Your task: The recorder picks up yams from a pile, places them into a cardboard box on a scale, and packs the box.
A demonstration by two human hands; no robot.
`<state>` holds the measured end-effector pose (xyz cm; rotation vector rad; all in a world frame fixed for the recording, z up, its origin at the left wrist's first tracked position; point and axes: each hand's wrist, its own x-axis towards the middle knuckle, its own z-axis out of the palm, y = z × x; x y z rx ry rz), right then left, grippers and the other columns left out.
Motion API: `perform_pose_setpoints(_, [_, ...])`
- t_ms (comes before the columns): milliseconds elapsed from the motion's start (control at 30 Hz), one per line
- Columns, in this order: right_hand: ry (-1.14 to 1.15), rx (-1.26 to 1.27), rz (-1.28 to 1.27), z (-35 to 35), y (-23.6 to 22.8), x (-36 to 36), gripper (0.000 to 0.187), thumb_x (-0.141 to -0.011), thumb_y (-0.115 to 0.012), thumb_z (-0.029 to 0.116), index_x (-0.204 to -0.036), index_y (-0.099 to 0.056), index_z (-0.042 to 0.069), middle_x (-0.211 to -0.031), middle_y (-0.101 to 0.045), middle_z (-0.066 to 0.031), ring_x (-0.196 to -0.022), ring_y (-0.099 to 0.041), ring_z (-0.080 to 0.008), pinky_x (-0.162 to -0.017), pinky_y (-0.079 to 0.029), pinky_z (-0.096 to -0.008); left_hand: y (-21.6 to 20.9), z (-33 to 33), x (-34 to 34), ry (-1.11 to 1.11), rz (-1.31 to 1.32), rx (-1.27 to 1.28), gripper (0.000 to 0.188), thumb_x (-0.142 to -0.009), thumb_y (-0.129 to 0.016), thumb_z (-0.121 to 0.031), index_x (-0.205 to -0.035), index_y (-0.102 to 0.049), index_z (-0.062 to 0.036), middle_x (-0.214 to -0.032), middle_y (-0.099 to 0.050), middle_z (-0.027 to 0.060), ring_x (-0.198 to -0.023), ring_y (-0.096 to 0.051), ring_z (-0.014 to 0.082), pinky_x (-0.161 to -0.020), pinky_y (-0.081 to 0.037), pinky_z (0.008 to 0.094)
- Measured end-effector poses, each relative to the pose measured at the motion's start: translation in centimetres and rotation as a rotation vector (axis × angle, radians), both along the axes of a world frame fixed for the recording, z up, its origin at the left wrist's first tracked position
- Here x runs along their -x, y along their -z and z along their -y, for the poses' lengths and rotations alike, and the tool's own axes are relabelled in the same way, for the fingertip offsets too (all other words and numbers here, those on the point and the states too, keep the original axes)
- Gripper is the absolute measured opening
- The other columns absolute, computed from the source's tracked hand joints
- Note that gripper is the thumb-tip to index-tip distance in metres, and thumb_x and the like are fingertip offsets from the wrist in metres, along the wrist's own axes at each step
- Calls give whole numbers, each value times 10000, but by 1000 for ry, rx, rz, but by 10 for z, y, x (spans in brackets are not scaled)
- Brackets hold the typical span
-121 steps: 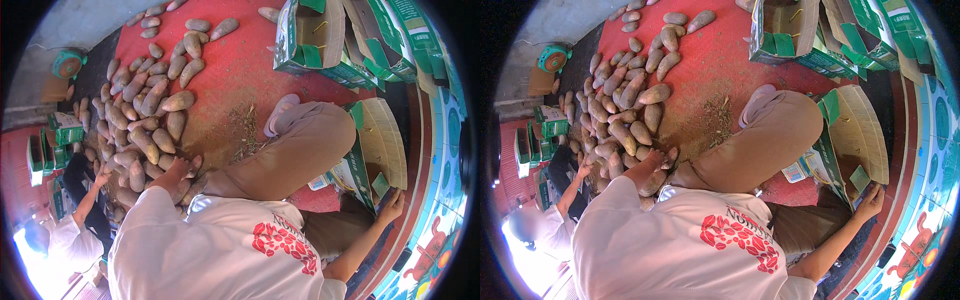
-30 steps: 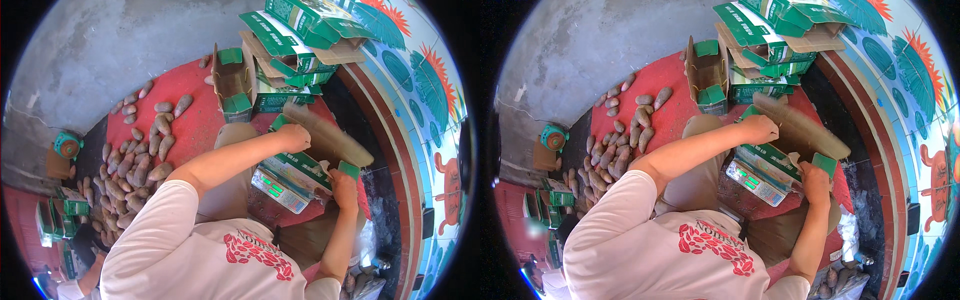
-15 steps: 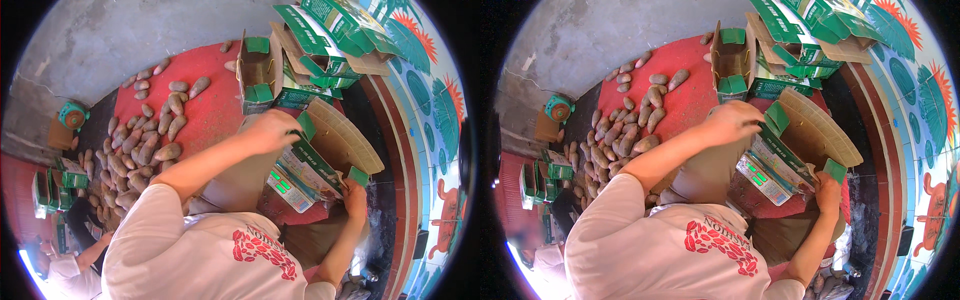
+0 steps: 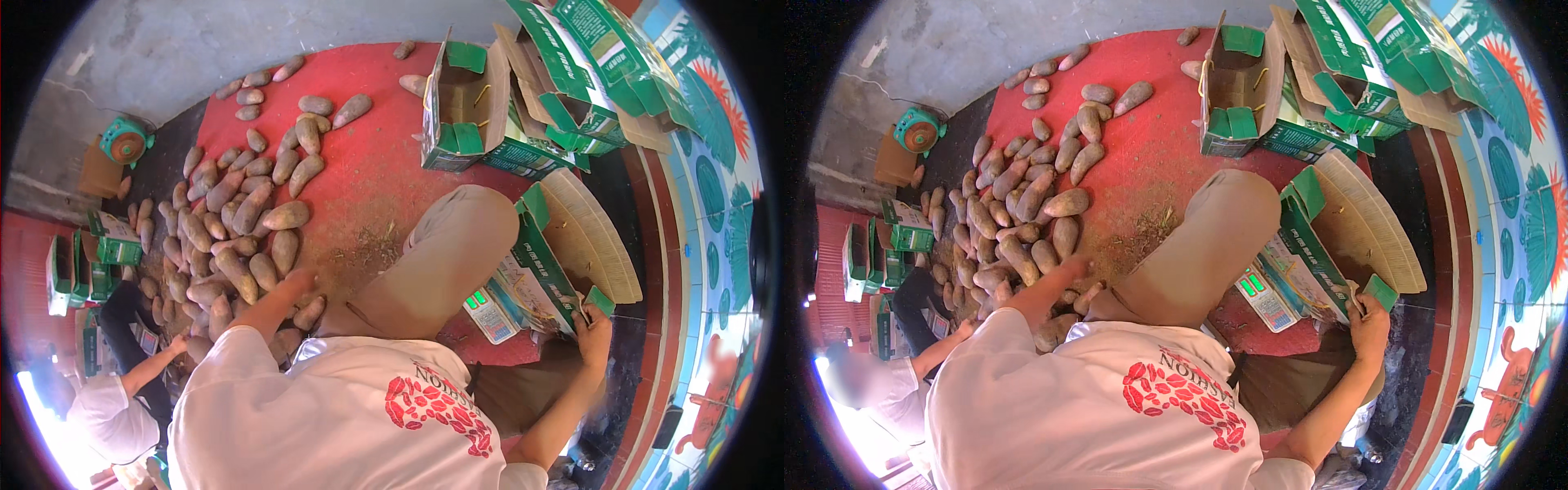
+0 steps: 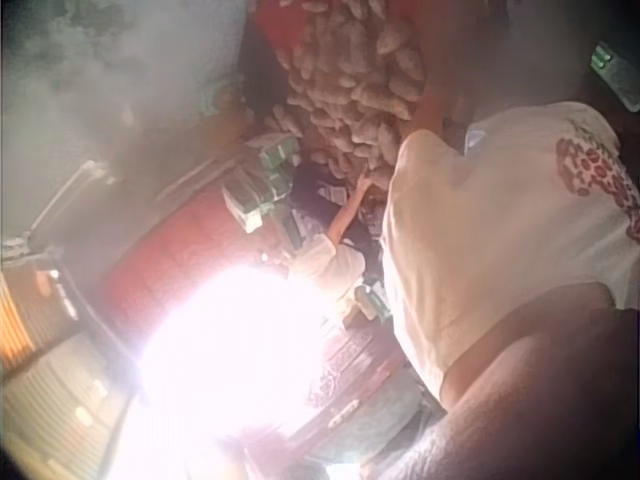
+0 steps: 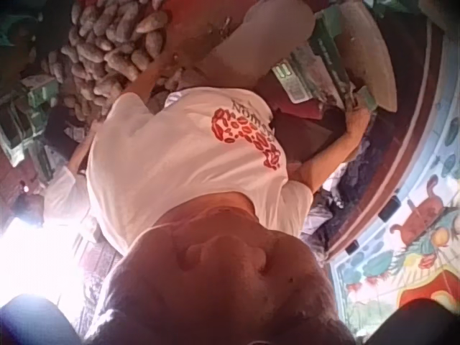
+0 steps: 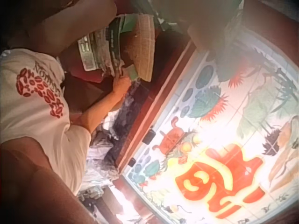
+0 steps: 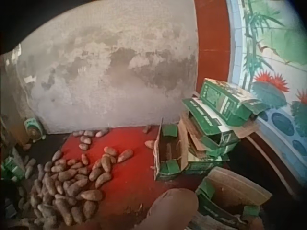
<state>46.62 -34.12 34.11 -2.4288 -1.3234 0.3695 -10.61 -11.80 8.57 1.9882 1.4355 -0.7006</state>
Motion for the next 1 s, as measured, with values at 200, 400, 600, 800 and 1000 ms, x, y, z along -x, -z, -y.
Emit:
perform_pose_setpoints(200, [46,3,-8,1,4,-3,181,-739,-688,89,-880,-625,-5,-781,-619,-196,-699,-620,-314,-654,-468,-344,27,72,22,-2,-199,255,672,-733,-661,-267,-1346,-403,-167,-1137,-603,177,-1057,-572,352,-887,-453,407])
perform_pose_setpoints(400, [-5,-38,66,-2,5,1,201,-737,-695,119,-877,-626,-7,-783,-620,-195,-699,-620,-333,-643,-471,-347,33,85,1,-101,-174,296,873,-726,-675,-258,-1452,-197,-181,-1319,-490,152,-1184,-491,341,-973,-393,441])
perform_pose_setpoints(600, [11,-66,115,-2,1,9,193,-753,-686,131,-855,-607,-13,-752,-590,-187,-684,-568,-290,-645,-458,-344,39,71,-15,337,-254,174,701,-795,-620,-295,-1417,-314,-190,-1454,-318,88,-1316,-342,304,-1025,-313,521])
perform_pose_setpoints(800, [16,-21,193,-4,8,9,251,-765,-682,184,-850,-590,-33,-753,-583,-208,-657,-546,-335,-654,-454,-347,66,75,-21,363,-299,155,471,-848,-574,-233,-1304,-500,-141,-1415,-376,61,-1264,-412,297,-1006,-334,514])
perform_pose_setpoints(1000, [21,-58,215,-5,6,14,286,-761,-684,229,-856,-600,-26,-788,-585,-230,-725,-578,-389,-663,-460,-381,56,73,-18,604,-361,153,422,-850,-582,-253,-1253,-552,-135,-1285,-521,82,-1178,-504,289,-932,-422,474])
